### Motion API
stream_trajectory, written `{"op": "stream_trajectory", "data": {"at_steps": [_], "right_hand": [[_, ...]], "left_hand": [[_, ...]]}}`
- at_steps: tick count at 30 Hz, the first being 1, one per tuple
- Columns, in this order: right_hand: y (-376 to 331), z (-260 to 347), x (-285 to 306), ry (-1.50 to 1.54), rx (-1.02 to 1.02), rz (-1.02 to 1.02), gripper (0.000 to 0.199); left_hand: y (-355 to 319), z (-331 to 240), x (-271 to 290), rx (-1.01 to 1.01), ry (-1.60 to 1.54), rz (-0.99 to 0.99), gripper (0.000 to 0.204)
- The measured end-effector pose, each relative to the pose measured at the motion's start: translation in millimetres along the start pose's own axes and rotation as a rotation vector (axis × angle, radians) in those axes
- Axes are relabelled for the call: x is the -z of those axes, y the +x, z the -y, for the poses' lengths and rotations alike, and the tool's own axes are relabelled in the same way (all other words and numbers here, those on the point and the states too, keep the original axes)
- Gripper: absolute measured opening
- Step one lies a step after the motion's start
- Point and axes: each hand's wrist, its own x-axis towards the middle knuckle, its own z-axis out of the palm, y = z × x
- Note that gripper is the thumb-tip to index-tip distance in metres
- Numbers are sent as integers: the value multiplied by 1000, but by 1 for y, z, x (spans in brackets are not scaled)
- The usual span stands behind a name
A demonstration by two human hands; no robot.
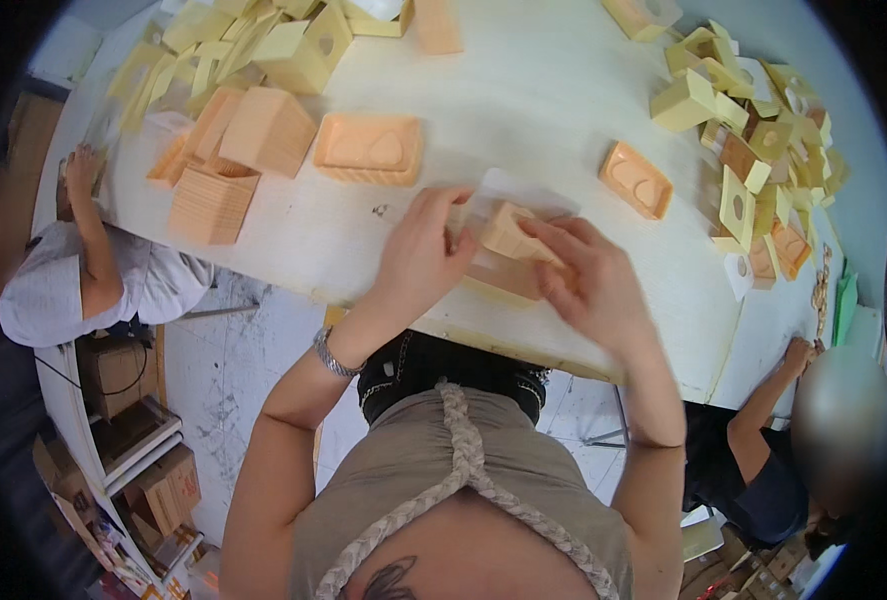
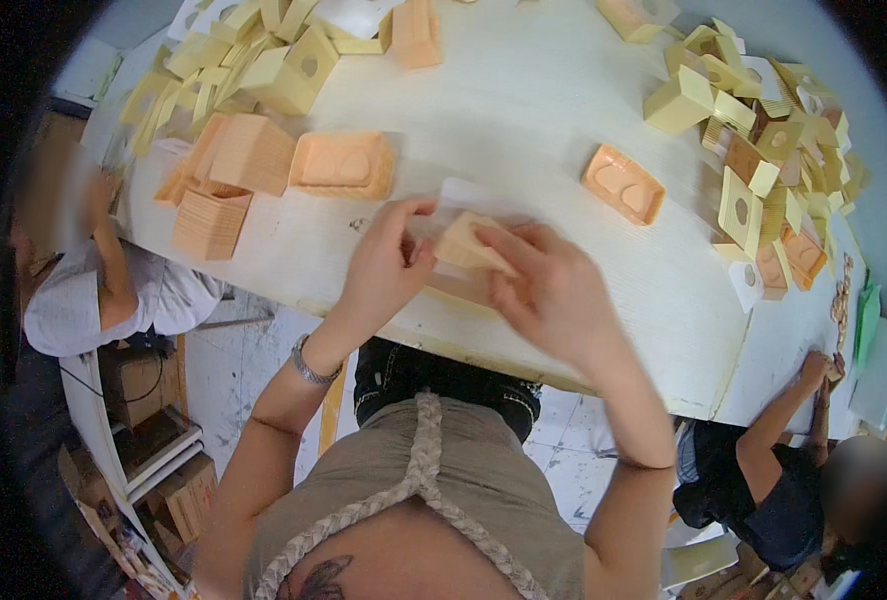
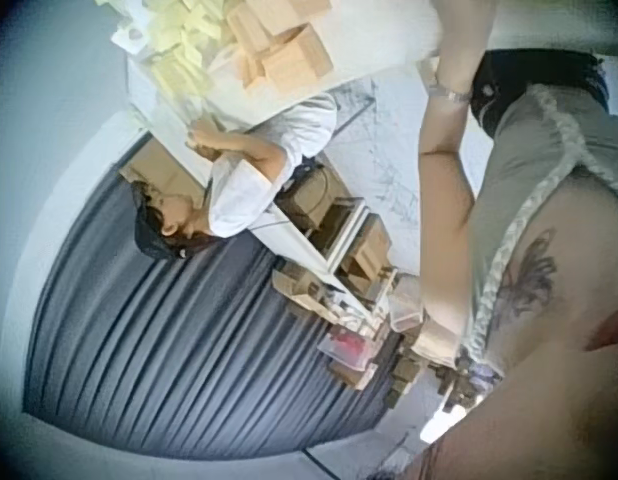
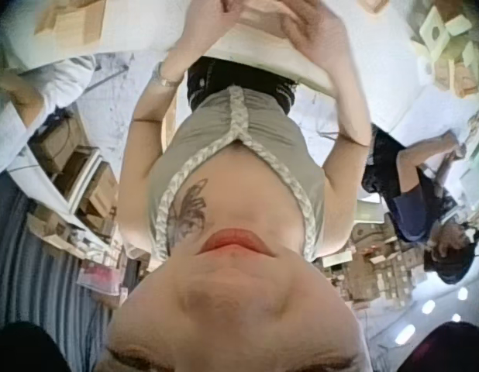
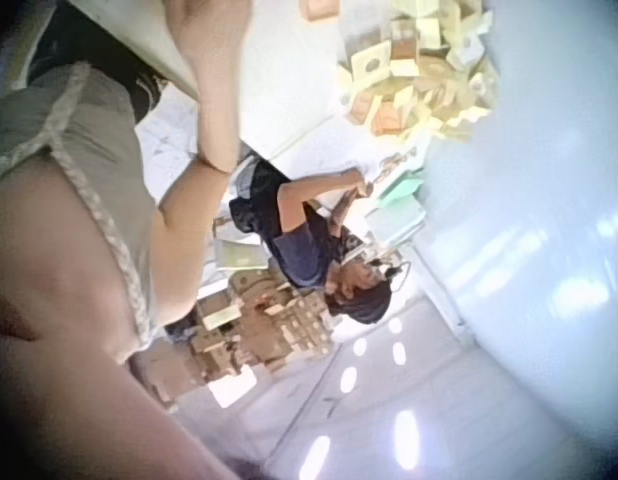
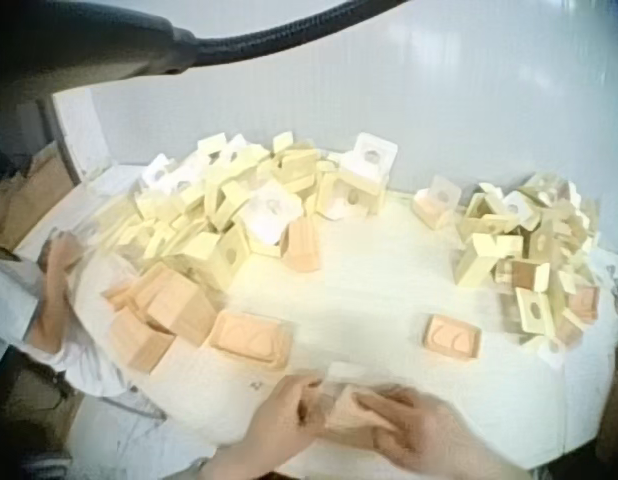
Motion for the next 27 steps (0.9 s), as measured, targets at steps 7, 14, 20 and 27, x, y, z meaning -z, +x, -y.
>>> {"op": "stream_trajectory", "data": {"at_steps": [7, 14, 20, 27], "right_hand": [[17, -8, 17, -512, 215, 304, 37], [19, -28, -18, -319, 375, 110, 44], [7, -16, 17, -530, 333, 264, 47], [20, -37, 6, -431, 481, 165, 38]], "left_hand": [[-3, 8, -1, -121, -153, 381, 93], [2, 23, -21, -114, 227, 135, 90], [11, 25, -16, -183, 286, 109, 82], [22, 27, -7, -83, 182, 215, 90]]}}
